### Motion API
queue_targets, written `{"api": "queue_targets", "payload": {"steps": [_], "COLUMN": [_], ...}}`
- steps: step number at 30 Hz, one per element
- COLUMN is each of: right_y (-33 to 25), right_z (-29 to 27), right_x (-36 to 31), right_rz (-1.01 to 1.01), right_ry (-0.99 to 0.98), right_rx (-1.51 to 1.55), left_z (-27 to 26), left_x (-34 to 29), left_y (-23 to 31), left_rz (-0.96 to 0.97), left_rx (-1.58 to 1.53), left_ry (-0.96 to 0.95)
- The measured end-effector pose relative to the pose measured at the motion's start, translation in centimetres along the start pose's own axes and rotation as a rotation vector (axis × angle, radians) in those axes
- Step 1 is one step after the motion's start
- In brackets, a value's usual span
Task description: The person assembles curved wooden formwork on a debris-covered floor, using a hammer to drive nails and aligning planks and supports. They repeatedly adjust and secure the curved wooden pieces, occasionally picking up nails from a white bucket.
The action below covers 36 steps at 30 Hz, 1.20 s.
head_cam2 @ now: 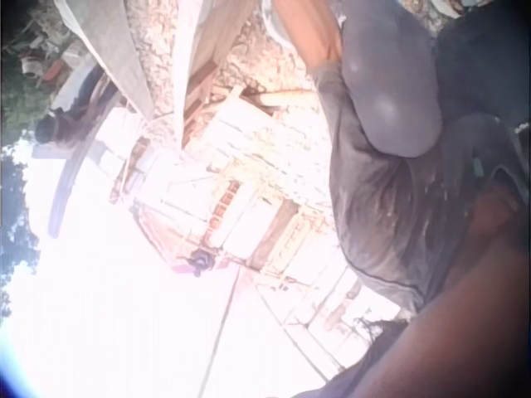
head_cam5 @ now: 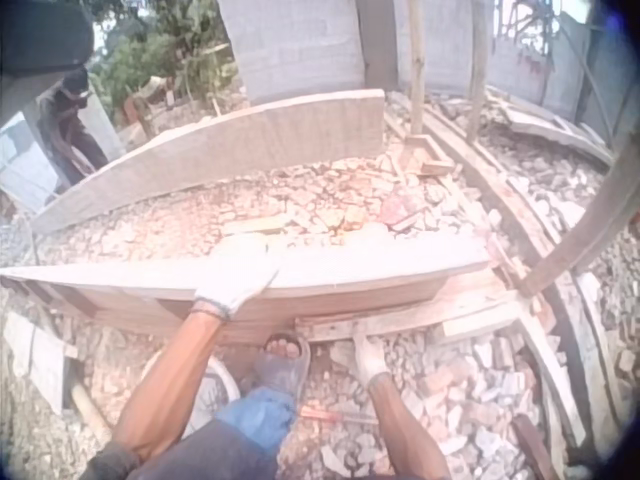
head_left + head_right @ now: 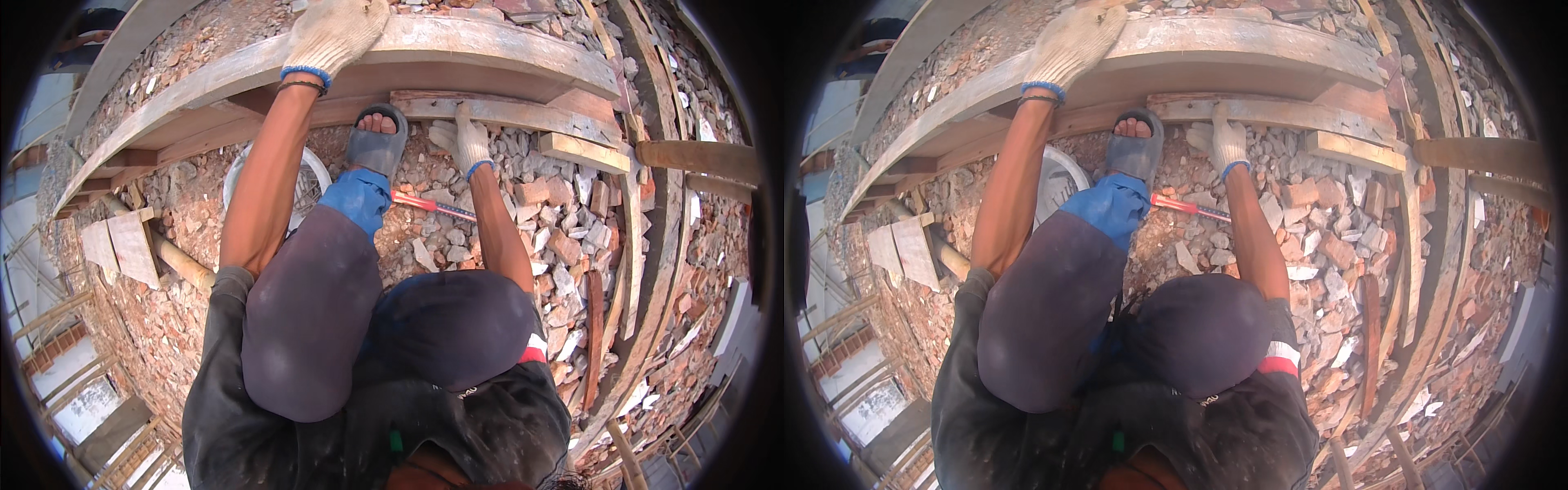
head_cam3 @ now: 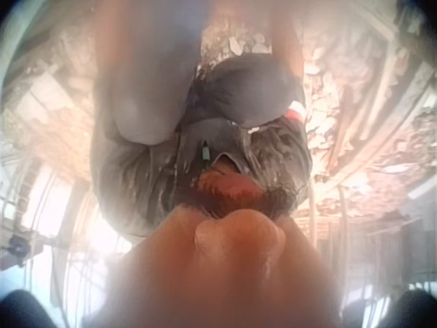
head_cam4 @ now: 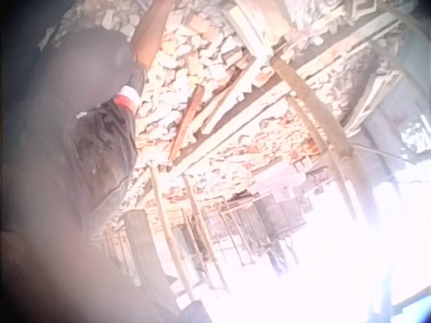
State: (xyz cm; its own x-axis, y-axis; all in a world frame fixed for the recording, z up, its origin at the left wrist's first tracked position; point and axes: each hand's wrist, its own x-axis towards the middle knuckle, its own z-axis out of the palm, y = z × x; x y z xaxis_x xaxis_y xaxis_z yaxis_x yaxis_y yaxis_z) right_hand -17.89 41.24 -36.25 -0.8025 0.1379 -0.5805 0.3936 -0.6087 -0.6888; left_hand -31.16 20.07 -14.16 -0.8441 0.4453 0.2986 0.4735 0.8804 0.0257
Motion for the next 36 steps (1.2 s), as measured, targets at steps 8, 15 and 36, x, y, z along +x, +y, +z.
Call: {"api": "queue_targets", "payload": {"steps": [8,15,36], "right_y": [-0.2,0.4,-2.5], "right_z": [-0.5,-1.8,-5.2], "right_x": [0.1,-1.3,0.8], "right_rz": [0.011,-0.087,-0.320], "right_ry": [0.046,0.025,0.384], "right_rx": [-0.121,-0.166,0.107], "left_z": [-0.6,-0.8,-0.9], "left_x": [-0.3,-0.4,-1.1], "left_y": [0.9,0.9,1.2], "left_rz": [-0.013,-0.016,0.155], "left_rx": [-0.034,-0.067,0.004], "left_ry": [-0.011,-0.009,0.165]}}
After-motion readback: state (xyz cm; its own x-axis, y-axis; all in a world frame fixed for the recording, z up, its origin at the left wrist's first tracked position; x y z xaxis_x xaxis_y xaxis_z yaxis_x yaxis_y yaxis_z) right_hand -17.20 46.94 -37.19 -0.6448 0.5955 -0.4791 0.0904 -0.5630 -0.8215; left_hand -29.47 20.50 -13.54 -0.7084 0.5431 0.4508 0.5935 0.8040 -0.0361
